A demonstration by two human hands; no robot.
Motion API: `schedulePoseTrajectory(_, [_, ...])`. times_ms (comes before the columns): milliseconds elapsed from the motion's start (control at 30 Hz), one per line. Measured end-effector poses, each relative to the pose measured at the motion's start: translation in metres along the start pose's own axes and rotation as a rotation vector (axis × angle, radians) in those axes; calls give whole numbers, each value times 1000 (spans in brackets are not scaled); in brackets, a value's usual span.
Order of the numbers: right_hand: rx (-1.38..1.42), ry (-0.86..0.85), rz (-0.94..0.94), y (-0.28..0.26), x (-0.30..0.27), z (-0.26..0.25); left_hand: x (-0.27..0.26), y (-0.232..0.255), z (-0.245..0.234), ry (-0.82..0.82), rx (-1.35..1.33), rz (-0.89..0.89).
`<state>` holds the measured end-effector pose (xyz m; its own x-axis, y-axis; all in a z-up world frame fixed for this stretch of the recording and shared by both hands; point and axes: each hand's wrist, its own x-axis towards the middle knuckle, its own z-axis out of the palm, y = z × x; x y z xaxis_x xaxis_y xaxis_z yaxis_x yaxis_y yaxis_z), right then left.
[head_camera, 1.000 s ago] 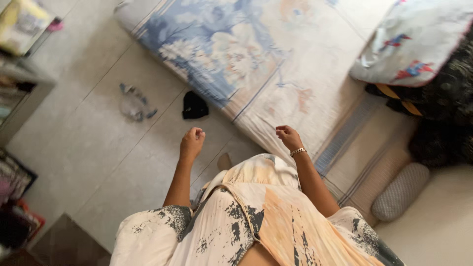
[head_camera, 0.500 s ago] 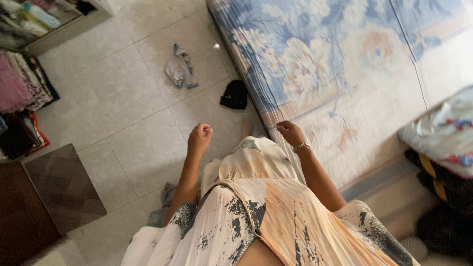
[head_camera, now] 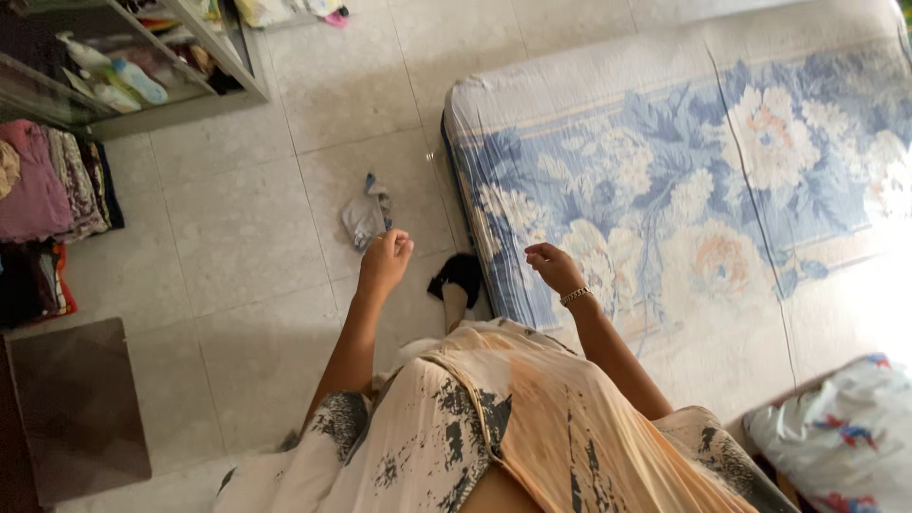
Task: The person arranges black patterned bolsters and pillows on a mattress, then picks up a grey polka-dot cushion, a green stuffed toy, and a pink stuffed bear from the floor to place them on the mattress.
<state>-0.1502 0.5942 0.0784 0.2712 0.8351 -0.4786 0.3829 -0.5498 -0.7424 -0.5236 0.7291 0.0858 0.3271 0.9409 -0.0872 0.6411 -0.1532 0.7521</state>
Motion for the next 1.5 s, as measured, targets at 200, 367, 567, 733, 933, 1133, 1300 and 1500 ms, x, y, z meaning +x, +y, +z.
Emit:
schedulePoseTrajectory(200, [90,-89,-17,-90,118,-11,103,31,-41,79,-192,-53])
schedulePoseTrajectory(367, [281,-120,-56,-155,238,8,184,2,-71,98,-201,-112])
schedulePoseTrajectory(567, [292,8,-94,-219,368,25,336,-63,-121,-17,-71,-150])
schedulePoseTrajectory(733, [292,141,4,-303,443,18,483,-80,-189,-113,121,13])
schedulePoseTrajectory(933, [308,280,149,-364,494,-7,630,-55,-218,-148,158,175])
schedulePoseTrajectory(1133, [346,421,231,-351,553,-41,736,15,-148,-346,13,308])
schedulePoseTrajectory(1300, [412,512,291,-317,612,-91,819,84,-93,-606,39,406])
schedulePoseTrajectory(1500, [381,649,307,-326,700,-197,969,135,-49,-578,217,478])
